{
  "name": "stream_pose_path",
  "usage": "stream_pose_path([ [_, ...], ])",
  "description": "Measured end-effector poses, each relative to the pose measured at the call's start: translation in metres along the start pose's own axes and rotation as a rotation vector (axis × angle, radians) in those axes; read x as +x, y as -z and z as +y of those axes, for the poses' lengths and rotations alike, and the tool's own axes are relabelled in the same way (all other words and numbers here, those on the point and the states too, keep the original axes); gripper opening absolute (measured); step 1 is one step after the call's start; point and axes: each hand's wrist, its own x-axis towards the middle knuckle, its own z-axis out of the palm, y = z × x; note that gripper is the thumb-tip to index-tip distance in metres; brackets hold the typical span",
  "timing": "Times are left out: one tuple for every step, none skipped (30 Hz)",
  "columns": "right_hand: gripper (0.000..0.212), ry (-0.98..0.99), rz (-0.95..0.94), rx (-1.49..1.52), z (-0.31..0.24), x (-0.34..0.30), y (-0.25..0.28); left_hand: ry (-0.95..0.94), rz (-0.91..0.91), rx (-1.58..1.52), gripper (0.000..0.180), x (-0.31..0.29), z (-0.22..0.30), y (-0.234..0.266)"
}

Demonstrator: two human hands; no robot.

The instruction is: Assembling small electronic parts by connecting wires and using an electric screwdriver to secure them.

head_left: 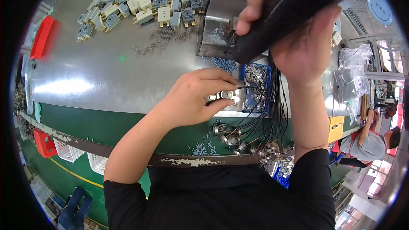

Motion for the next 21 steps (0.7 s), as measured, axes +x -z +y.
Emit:
stream_pose_path([
  [0.098,0.284,-0.388,0.404,0.015,0.011,0.015,-0.006,0.0,-0.009,0.03,0.001,-0.002,-0.002],
  [0.096,0.348,-0.333,0.443,0.018,0.014,0.012,-0.003,0.005,-0.007,0.03,-0.001,-0.002,0.0],
  [0.088,0.39,-0.246,0.518,0.012,0.017,0.003,-0.003,0.011,-0.004,0.03,-0.002,-0.002,0.001],
  [0.085,0.208,0.243,0.219,-0.014,0.011,-0.035,-0.005,0.011,-0.001,0.031,-0.004,-0.005,0.001],
  [0.083,0.013,0.716,-0.092,-0.037,0.005,-0.066,-0.006,0.009,0.006,0.031,-0.007,-0.006,0.003],
  [0.083,0.018,0.713,-0.096,-0.038,0.008,-0.064,-0.011,0.01,0.008,0.031,-0.006,-0.005,0.002],
  [0.082,0.069,0.764,-0.378,-0.038,0.012,-0.061,-0.009,0.006,-0.002,0.03,-0.004,-0.005,0.001],
  [0.082,0.121,0.806,-0.661,-0.038,0.016,-0.06,-0.007,0.003,-0.011,0.03,-0.003,-0.004,0.0],
  [0.082,0.122,0.803,-0.659,-0.035,0.019,-0.068,-0.006,0.006,-0.009,0.03,-0.003,-0.004,0.001],
  [0.082,0.064,0.942,-0.633,-0.032,0.023,-0.081,-0.002,0.005,-0.009,0.03,-0.004,-0.003,0.001],
  [0.083,0.004,1.08,-0.603,-0.029,0.025,-0.088,0.003,0.003,-0.01,0.03,-0.004,-0.003,0.001],
  [0.083,0.004,1.078,-0.603,-0.029,0.025,-0.088,0.003,0.006,-0.009,0.03,-0.003,-0.003,0.001],
  [0.083,0.003,1.082,-0.595,-0.027,0.025,-0.086,-0.001,0.006,-0.008,0.03,-0.003,-0.004,0.001],
  [0.083,0.003,1.086,-0.587,-0.026,0.024,-0.084,-0.005,0.006,-0.007,0.03,-0.003,-0.004,0.001],
  [0.083,0.003,1.092,-0.579,-0.025,0.023,-0.081,-0.005,0.007,-0.007,0.03,-0.003,-0.004,0.001],
  [0.083,0.003,1.098,-0.57,-0.024,0.023,-0.08,-0.004,0.002,-0.006,0.03,-0.002,-0.004,0.002],
  [0.083,0.003,1.103,-0.563,-0.024,0.023,-0.079,-0.003,-0.004,-0.005,0.03,-0.002,-0.004,0.002],
  [0.083,0.002,1.102,-0.562,-0.024,0.023,-0.079,-0.003,-0.003,-0.004,0.03,-0.002,-0.004,0.003],
  [0.083,0.001,1.098,-0.54,-0.024,0.022,-0.081,-0.001,-0.008,-0.001,0.03,-0.002,-0.004,0.003],
  [0.083,0.0,1.093,-0.518,-0.024,0.022,-0.081,0.001,-0.012,0.003,0.03,-0.002,-0.004,0.004],
  [0.083,0.001,1.093,-0.519,-0.024,0.022,-0.081,0.0,-0.012,0.003,0.03,-0.002,-0.004,0.004],
])
